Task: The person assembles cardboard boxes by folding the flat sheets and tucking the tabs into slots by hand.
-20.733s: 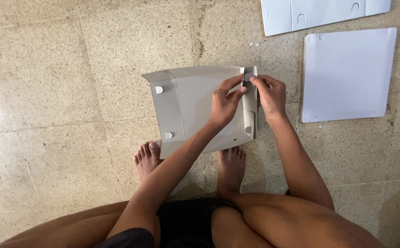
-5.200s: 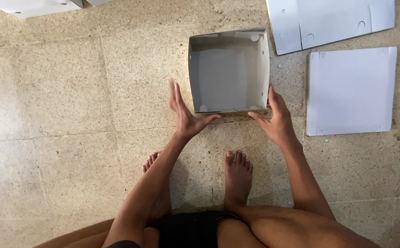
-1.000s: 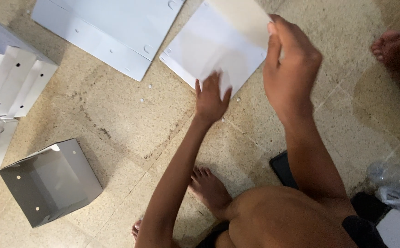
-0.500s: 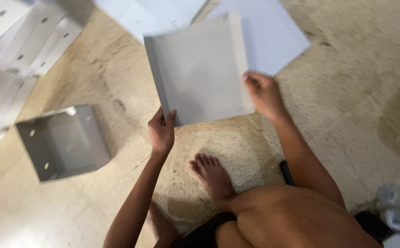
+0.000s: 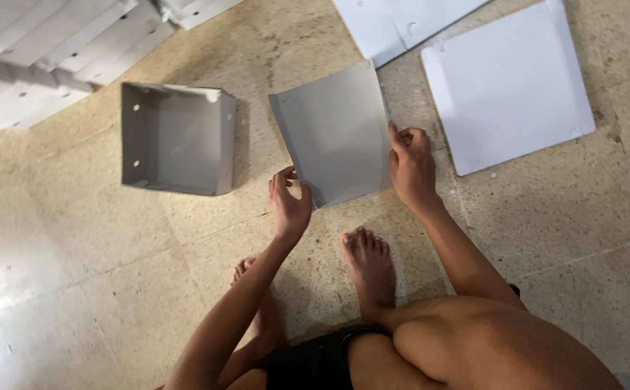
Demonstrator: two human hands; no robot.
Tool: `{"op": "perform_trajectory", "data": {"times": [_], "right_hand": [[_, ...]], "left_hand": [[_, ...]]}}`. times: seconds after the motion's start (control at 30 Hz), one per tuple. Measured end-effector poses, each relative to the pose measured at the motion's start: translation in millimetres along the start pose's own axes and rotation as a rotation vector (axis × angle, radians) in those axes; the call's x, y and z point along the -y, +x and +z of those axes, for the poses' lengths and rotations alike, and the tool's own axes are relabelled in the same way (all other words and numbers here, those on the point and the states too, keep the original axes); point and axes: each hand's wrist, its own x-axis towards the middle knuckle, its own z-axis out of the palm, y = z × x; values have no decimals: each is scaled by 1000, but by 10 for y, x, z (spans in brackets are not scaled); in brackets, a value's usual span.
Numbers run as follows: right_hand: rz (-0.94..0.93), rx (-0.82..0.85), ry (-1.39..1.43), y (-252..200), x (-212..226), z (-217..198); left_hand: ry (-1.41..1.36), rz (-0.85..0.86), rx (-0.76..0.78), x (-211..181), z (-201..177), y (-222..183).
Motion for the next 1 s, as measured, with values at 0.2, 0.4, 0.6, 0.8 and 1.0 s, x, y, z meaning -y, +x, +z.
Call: {"op": "perform_trajectory", "data": {"times": [0.2,0.4,0.6,0.8,1.0], "right_hand": [[-107,78,-176,-30,208,123],[-41,176,-121,32,264,79],[199,286,13,27,-42,172],[190,160,131,157,-64,219],[123,159,221,518,57,73]], "left_hand": [[57,-128,72,42,-55,7],[195,110,-12,256,27,142],[82,-204,176,319,-77,357],[14,-206,187,324,-191,534],[174,-181,159,34,-211,640]]}}
